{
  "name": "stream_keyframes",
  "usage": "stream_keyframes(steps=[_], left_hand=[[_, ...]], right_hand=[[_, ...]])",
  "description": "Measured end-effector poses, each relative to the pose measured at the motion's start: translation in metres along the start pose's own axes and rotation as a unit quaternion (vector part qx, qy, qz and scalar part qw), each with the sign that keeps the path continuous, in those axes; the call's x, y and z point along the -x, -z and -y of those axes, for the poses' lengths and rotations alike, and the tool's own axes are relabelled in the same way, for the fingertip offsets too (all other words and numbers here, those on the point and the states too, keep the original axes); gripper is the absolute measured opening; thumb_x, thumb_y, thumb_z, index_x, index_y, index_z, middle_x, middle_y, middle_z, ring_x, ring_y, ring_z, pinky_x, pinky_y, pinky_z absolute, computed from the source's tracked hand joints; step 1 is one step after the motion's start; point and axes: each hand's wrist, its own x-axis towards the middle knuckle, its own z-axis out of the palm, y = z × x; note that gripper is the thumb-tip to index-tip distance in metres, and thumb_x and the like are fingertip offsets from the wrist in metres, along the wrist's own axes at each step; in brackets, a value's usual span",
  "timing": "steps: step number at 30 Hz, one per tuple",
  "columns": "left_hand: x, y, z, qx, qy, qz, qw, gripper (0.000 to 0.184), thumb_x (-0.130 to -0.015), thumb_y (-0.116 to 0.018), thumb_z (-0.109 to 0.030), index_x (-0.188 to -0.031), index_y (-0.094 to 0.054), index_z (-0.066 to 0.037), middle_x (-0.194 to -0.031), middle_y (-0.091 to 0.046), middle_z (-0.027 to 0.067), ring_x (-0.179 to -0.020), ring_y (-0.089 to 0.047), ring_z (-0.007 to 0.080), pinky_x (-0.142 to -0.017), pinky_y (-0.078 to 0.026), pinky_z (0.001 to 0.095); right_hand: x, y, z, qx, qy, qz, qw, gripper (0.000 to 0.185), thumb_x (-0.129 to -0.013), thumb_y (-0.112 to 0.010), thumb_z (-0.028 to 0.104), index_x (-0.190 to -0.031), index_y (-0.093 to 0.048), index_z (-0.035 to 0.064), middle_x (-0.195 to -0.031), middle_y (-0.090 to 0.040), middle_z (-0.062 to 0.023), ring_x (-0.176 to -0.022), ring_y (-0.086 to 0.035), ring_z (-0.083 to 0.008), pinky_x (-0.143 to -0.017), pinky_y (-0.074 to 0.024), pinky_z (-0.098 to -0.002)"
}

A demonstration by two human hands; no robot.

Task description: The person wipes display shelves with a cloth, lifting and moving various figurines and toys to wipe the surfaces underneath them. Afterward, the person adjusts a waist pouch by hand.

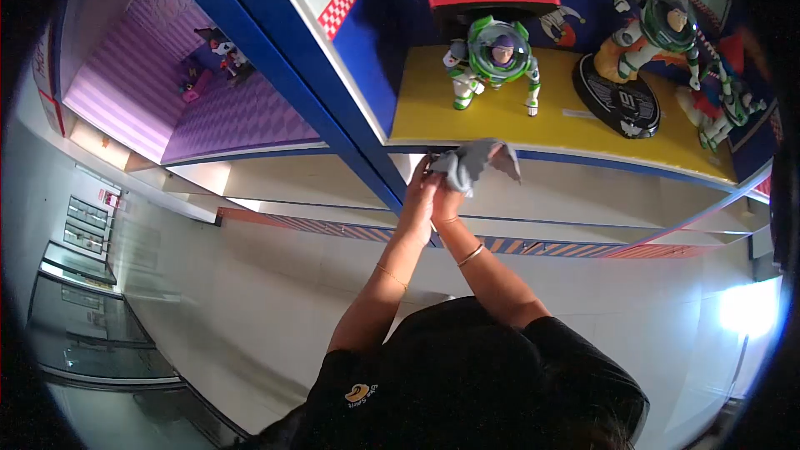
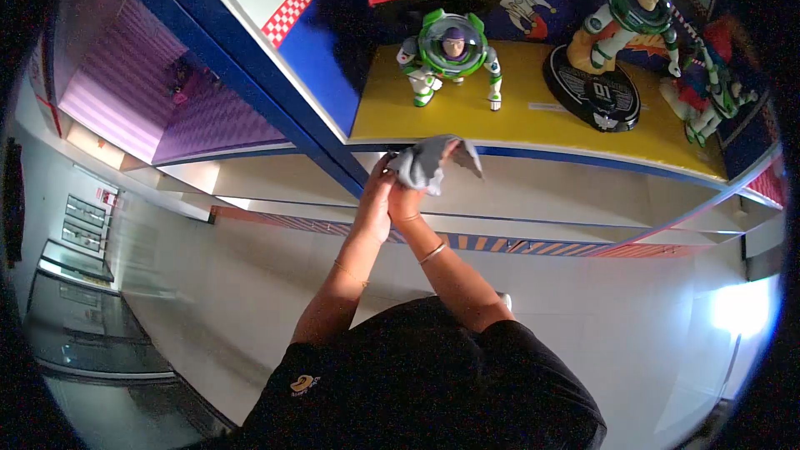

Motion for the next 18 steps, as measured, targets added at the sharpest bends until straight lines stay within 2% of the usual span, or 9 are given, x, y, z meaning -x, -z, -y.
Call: stream_keyframes(steps=[2,4,5,7,8,12,13,17,18], left_hand=[[-0.006,0.030,-0.002,0.015,0.001,0.007,1.000,0.046,-0.089,-0.050,-0.013,-0.134,-0.043,-0.006,-0.126,-0.053,0.0100,-0.110,-0.051,0.0168,-0.094,-0.039,0.0252],[-0.008,0.047,-0.007,-0.008,0.005,-0.052,0.999,0.039,-0.089,-0.051,-0.015,-0.127,-0.050,-0.004,-0.119,-0.057,0.0094,-0.101,-0.055,0.0167,-0.086,-0.044,0.0251],[-0.006,0.056,-0.010,-0.007,0.006,-0.052,0.999,0.039,-0.089,-0.051,-0.015,-0.127,-0.050,-0.004,-0.119,-0.057,0.0094,-0.101,-0.055,0.0167,-0.086,-0.044,0.0251],[-0.001,0.071,-0.016,-0.012,-0.014,-0.095,0.995,0.028,-0.090,-0.055,-0.026,-0.108,-0.061,-0.005,-0.101,-0.064,0.0061,-0.085,-0.059,0.0123,-0.074,-0.047,0.0215],[-0.001,0.079,-0.016,-0.010,-0.013,-0.093,0.996,0.028,-0.090,-0.055,-0.026,-0.108,-0.061,-0.005,-0.101,-0.064,0.0061,-0.085,-0.059,0.0123,-0.074,-0.047,0.0215],[-0.003,0.104,-0.014,0.003,-0.003,-0.218,0.976,0.025,-0.090,-0.054,-0.020,-0.107,-0.058,-0.002,-0.102,-0.061,0.0072,-0.089,-0.057,0.0147,-0.077,-0.046,0.0254],[0.000,0.099,-0.021,0.006,-0.002,-0.219,0.976,0.025,-0.090,-0.054,-0.020,-0.107,-0.058,-0.002,-0.102,-0.061,0.0072,-0.089,-0.057,0.0147,-0.077,-0.046,0.0254],[0.010,0.072,-0.061,0.012,-0.134,-0.251,0.959,0.026,-0.089,-0.056,-0.021,-0.107,-0.057,-0.002,-0.103,-0.060,0.0066,-0.090,-0.056,0.0136,-0.077,-0.045,0.0247],[0.007,0.071,-0.066,0.013,-0.132,-0.252,0.959,0.026,-0.089,-0.056,-0.021,-0.107,-0.057,-0.002,-0.103,-0.060,0.0066,-0.090,-0.056,0.0136,-0.077,-0.045,0.0247]], right_hand=[[0.022,-0.013,-0.015,0.338,0.126,0.036,0.932,0.060,-0.084,-0.058,0.007,-0.137,-0.033,-0.0027,-0.135,-0.043,-0.0184,-0.117,-0.049,-0.0264,-0.097,-0.0385,-0.0317],[0.030,-0.029,-0.011,0.257,0.127,0.119,0.951,0.068,-0.086,-0.055,0.009,-0.144,-0.022,-0.0018,-0.149,-0.024,-0.0186,-0.134,-0.030,-0.0277,-0.108,-0.0253,-0.0331],[0.035,-0.039,-0.008,0.257,0.127,0.119,0.951,0.068,-0.086,-0.055,0.009,-0.144,-0.022,-0.0018,-0.149,-0.024,-0.0186,-0.134,-0.030,-0.0277,-0.108,-0.0253,-0.0331],[0.040,-0.056,0.000,0.177,0.124,0.152,0.964,0.061,-0.084,-0.056,0.009,-0.139,-0.033,-0.0026,-0.143,-0.035,-0.0200,-0.128,-0.040,-0.0327,-0.104,-0.0335,-0.0367],[0.042,-0.056,-0.005,0.179,0.124,0.152,0.964,0.061,-0.084,-0.056,0.009,-0.139,-0.033,-0.0026,-0.143,-0.035,-0.0200,-0.128,-0.040,-0.0327,-0.104,-0.0335,-0.0367],[0.048,-0.053,-0.023,0.203,0.166,0.365,0.893,0.056,-0.079,-0.063,0.013,-0.132,-0.046,0.0053,-0.131,-0.049,-0.0162,-0.114,-0.051,-0.0344,-0.096,-0.0396,-0.0407],[0.048,-0.053,-0.021,0.205,0.166,0.367,0.892,0.056,-0.079,-0.063,0.013,-0.132,-0.046,0.0053,-0.131,-0.049,-0.0162,-0.114,-0.051,-0.0344,-0.096,-0.0396,-0.0407],[0.034,-0.062,-0.003,0.243,0.359,0.379,0.818,0.053,-0.081,-0.058,0.017,-0.133,-0.047,0.0071,-0.128,-0.052,-0.0156,-0.111,-0.054,-0.0333,-0.094,-0.0409,-0.0404],[0.023,-0.072,0.008,0.285,0.415,0.378,0.777,0.048,-0.079,-0.057,0.013,-0.125,-0.051,0.0036,-0.122,-0.055,-0.0157,-0.107,-0.055,-0.0325,-0.093,-0.0426,-0.0403]])
